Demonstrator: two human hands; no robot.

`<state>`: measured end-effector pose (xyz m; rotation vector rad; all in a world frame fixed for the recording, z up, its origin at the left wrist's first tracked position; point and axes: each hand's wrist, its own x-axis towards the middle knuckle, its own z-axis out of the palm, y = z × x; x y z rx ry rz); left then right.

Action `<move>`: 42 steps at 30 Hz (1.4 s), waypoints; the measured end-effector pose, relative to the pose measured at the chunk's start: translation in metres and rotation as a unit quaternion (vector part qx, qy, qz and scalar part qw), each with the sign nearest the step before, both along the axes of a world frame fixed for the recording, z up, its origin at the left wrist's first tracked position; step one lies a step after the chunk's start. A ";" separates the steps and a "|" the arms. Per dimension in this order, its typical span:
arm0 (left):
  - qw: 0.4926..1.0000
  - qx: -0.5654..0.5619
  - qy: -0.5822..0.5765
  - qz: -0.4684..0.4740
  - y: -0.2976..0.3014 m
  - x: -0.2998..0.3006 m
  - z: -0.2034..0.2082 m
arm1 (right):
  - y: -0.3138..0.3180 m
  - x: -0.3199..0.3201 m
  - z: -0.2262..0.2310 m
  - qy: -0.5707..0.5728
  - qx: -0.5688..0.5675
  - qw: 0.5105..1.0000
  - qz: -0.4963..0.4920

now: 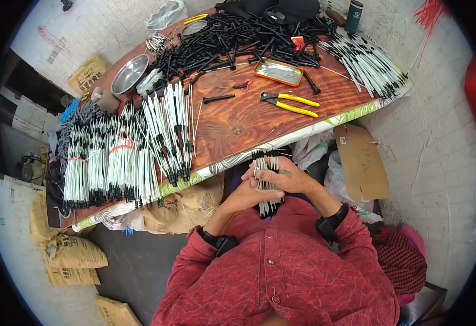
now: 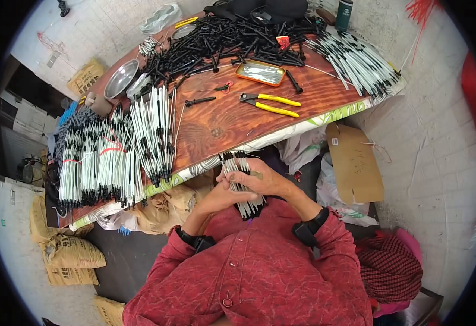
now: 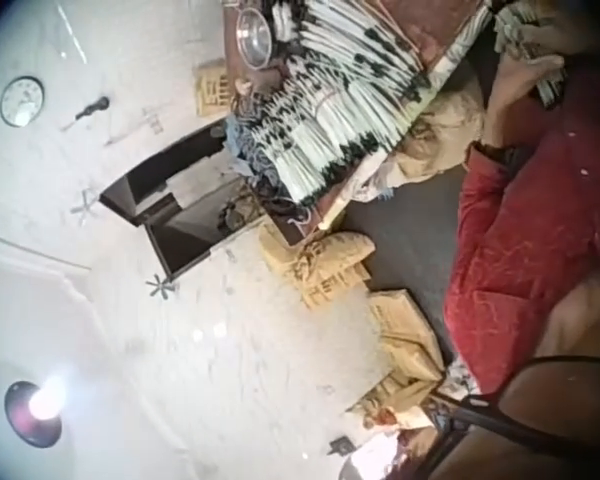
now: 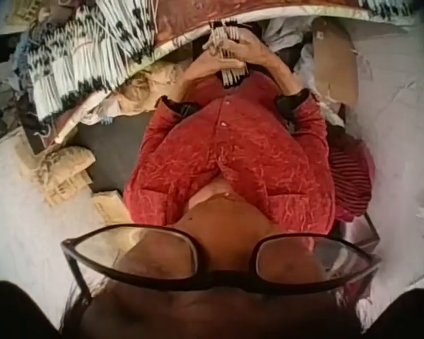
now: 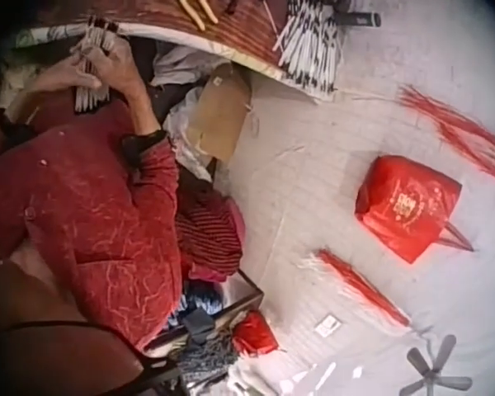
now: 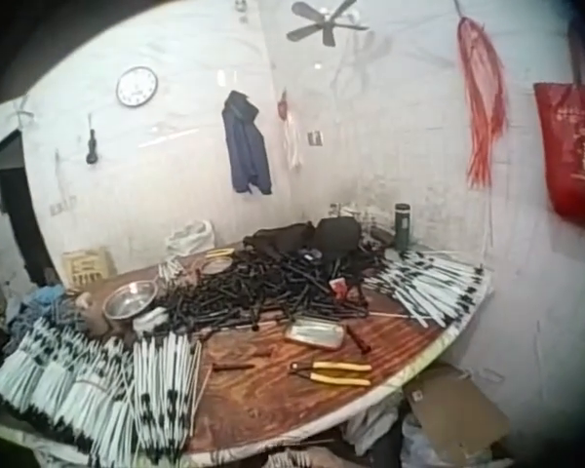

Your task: The person threads a wire through small black plastic components and slides them onto the white ribs of an umbrella frame. They then insert the ribs into a black plastic hub and use yellow-handled pliers to trim the excess wire.

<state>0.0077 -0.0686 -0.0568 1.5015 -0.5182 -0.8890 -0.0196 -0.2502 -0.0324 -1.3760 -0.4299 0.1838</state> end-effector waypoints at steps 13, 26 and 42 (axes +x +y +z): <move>0.999 -0.022 0.027 0.008 -0.003 0.025 0.082 | -0.004 0.004 0.009 0.014 -0.005 0.999 0.051; 0.993 -0.111 -0.038 0.012 0.008 0.030 0.016 | -0.012 0.014 0.000 0.049 0.049 0.993 0.095; 0.983 -0.122 -0.071 0.119 -0.010 0.021 0.049 | -0.005 0.017 -0.012 0.155 0.144 0.976 0.049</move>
